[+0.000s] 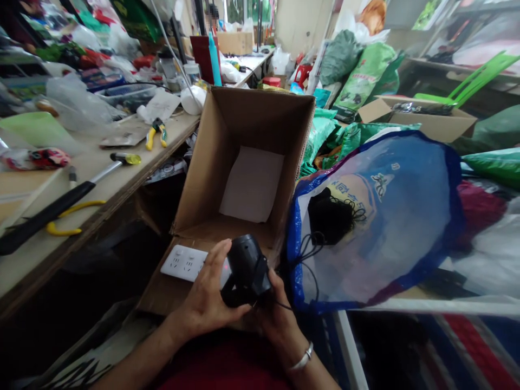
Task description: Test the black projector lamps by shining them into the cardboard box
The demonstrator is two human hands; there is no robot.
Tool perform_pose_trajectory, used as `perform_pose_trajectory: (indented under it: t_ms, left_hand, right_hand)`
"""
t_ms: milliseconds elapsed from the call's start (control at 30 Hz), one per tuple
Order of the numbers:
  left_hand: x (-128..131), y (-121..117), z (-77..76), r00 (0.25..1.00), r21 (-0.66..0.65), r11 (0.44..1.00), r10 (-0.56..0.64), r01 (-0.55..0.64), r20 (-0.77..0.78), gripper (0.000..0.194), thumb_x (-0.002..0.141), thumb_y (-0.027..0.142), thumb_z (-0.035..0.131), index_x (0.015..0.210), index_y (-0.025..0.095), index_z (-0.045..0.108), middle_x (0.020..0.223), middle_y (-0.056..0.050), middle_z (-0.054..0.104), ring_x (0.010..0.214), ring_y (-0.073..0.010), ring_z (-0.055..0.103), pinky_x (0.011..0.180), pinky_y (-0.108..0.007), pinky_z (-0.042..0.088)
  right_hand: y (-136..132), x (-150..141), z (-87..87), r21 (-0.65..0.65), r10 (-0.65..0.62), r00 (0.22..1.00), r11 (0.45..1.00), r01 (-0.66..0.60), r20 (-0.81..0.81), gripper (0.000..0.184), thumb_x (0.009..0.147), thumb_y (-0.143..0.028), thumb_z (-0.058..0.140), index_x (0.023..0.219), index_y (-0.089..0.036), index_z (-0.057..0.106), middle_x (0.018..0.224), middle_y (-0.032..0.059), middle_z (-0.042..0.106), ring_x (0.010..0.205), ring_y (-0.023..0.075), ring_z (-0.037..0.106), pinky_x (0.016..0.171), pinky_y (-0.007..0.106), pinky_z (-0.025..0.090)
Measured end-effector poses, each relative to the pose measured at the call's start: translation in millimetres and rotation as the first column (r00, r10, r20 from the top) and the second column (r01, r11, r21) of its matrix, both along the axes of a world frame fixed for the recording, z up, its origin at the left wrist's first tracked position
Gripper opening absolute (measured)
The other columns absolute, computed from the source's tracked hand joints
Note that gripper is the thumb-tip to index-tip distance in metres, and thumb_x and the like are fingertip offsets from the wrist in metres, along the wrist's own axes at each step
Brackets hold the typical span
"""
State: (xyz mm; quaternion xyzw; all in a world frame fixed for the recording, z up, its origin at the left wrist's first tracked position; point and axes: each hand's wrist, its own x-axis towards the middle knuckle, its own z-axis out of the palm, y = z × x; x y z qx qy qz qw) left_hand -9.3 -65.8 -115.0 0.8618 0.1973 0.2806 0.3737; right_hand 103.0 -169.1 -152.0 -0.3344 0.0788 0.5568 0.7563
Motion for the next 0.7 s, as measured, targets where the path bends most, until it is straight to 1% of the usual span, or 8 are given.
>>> perform_pose_trajectory:
  t_ms: [100,233,400,467,500,533,600,700]
  left_hand:
    - [1.0,3.5,8.4,0.997,0.031,1.0,-0.001,-0.001,0.072,0.102,0.056,0.028,0.081,0.141,0.021,0.025,0.14,-0.019,0.036,0.129,-0.0386,0.035,0.104,-0.056,0.033]
    - [-3.3,11.9,21.6,0.985,-0.19,0.98,-0.026,0.059,0.173,0.081,0.056,0.022,0.082,0.129,0.022,0.045,0.129,-0.015,0.049,0.121,-0.0354,0.046,0.102,-0.053,0.038]
    - [-6.6,26.2,23.1,0.966,-0.478,0.867,-0.015,0.141,0.256,0.059,0.056,0.012,0.081,0.111,0.023,0.062,0.115,-0.009,0.06,0.109,-0.0273,0.055,0.096,-0.041,0.046]
    - [-3.2,28.5,16.5,0.944,-0.565,0.814,0.067,0.137,0.324,0.061,0.054,0.009,0.082,0.11,0.023,0.062,0.111,-0.006,0.06,0.108,-0.0239,0.055,0.098,-0.037,0.044]
    - [-0.7,27.8,12.4,0.924,-0.645,0.754,0.149,0.125,0.353,0.066,0.051,0.008,0.083,0.111,0.024,0.06,0.109,-0.004,0.061,0.108,-0.0217,0.055,0.099,-0.035,0.043]
    - [1.9,25.4,8.2,0.903,-0.741,0.661,0.238,0.12,0.359,0.07,0.05,0.009,0.085,0.112,0.025,0.059,0.106,-0.002,0.061,0.106,-0.0199,0.056,0.098,-0.032,0.042]
    - [6.2,15.9,1.6,0.889,-0.892,0.429,0.344,0.139,0.304,0.066,0.051,0.018,0.086,0.111,0.025,0.059,0.1,-0.002,0.063,0.101,-0.0197,0.058,0.091,-0.031,0.046]
    - [9.2,-5.5,-0.9,0.934,-0.964,0.165,0.258,0.208,0.246,0.047,0.058,0.04,0.082,0.096,0.018,0.066,0.092,-0.009,0.068,0.09,-0.0261,0.063,0.077,-0.037,0.051]
  right_hand:
    - [-3.6,3.8,-4.6,0.04,0.02,0.997,0.999,-0.023,0.071,0.027,0.076,-0.044,0.066,0.091,-0.022,0.07,0.088,0.0003,0.072,0.077,0.0173,0.063,0.074,0.029,0.051]
    - [-9.2,11.5,-1.7,0.058,0.031,0.965,0.997,-0.047,0.261,0.029,0.072,-0.046,0.07,0.089,-0.022,0.068,0.076,0.0007,0.068,0.063,0.0168,0.06,0.057,0.027,0.049]
    - [-12.9,17.0,7.5,0.099,0.058,0.932,0.99,-0.099,0.358,0.052,0.061,-0.046,0.078,0.104,-0.022,0.063,0.087,0.004,0.068,0.073,0.0206,0.061,0.064,0.031,0.05]
    - [-11.5,14.5,13.0,0.108,0.039,0.935,0.991,-0.082,0.352,0.057,0.062,-0.045,0.077,0.112,-0.023,0.06,0.095,0.0052,0.067,0.077,0.0213,0.061,0.067,0.032,0.05]
    - [-10.0,12.1,16.1,0.115,0.018,0.939,0.991,-0.061,0.342,0.054,0.064,-0.044,0.077,0.111,-0.023,0.059,0.095,0.0049,0.067,0.078,0.0208,0.061,0.068,0.032,0.05]
    - [-8.0,9.1,19.2,0.124,-0.008,0.944,0.992,-0.035,0.33,0.05,0.066,-0.043,0.076,0.109,-0.023,0.06,0.093,0.004,0.066,0.077,0.02,0.061,0.068,0.031,0.05]
    - [-3.4,2.0,24.6,0.136,-0.031,0.95,0.991,-0.013,0.31,0.043,0.069,-0.044,0.073,0.105,-0.024,0.061,0.09,0.0032,0.066,0.076,0.0198,0.06,0.065,0.031,0.05]
    - [1.2,-7.2,26.8,0.081,-0.004,0.938,0.996,-0.026,0.346,0.045,0.072,-0.048,0.069,0.109,-0.024,0.06,0.097,0.0052,0.066,0.085,0.0227,0.061,0.068,0.033,0.05]
